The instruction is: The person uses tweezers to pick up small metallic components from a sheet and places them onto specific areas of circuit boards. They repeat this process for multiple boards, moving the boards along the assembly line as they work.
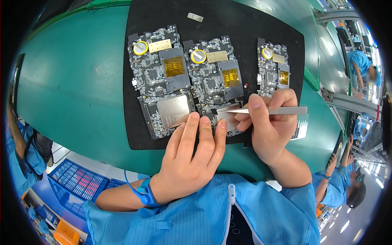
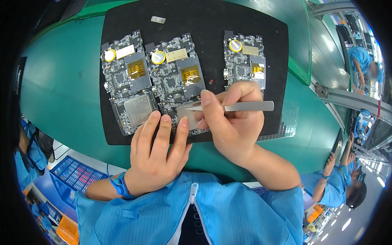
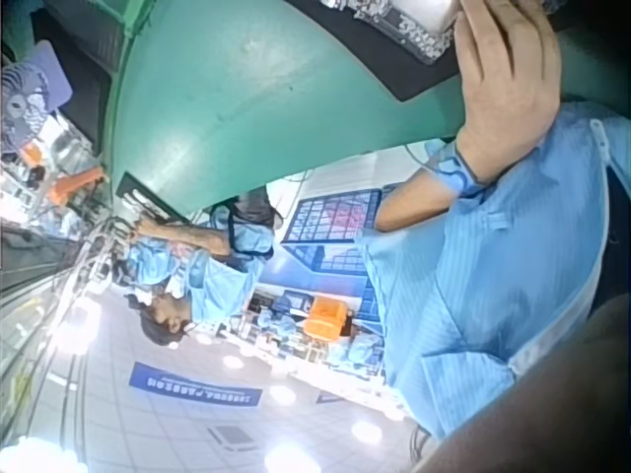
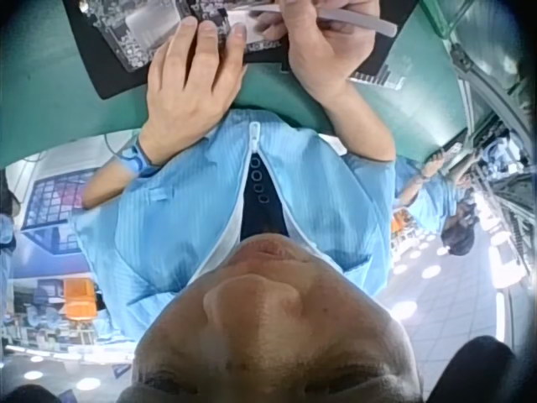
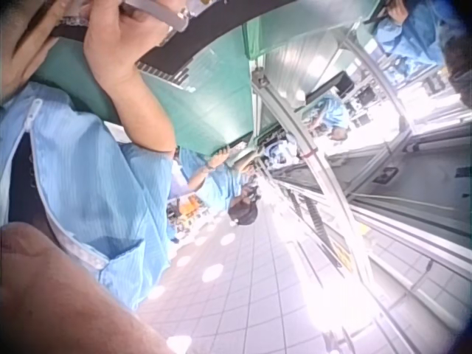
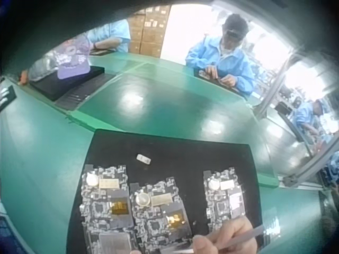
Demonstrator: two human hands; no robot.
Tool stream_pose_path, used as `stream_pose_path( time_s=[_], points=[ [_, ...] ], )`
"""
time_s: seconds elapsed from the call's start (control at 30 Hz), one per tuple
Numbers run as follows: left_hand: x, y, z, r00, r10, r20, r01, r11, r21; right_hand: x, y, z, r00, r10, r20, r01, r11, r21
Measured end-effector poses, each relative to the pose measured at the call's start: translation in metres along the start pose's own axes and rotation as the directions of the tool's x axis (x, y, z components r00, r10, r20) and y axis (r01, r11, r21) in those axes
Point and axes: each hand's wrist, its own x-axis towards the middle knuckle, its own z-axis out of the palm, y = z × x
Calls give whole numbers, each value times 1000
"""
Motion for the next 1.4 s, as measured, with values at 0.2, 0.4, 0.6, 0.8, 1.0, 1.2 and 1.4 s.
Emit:
stream_pose_path(
  time_s=[0.2,0.4,0.6,0.8,1.0,1.2,1.4],
  points=[
    [1,0,-1,1000,-1,7,1,1000,-8,0,3,-2,997,-73,25,75,993,-89],
    [0,0,0,1000,3,9,-2,1000,-7,0,3,-1,997,-72,4,72,994,-81],
    [0,0,-2,1000,4,10,-4,1000,-3,0,1,0,999,-44,-1,44,998,-36],
    [0,0,-4,999,-28,27,28,999,-26,0,-1,3,1000,-16,-19,15,1000,-22],
    [1,-2,-4,999,-29,31,30,999,-37,-1,-1,5,999,-40,-19,39,999,-15],
    [6,-7,-10,992,0,123,12,996,-94,-3,5,2,981,-192,36,195,967,-161],
    [2,-14,-11,991,48,128,-29,990,-140,-3,4,-6,908,-389,153,417,874,-251]
  ],
)
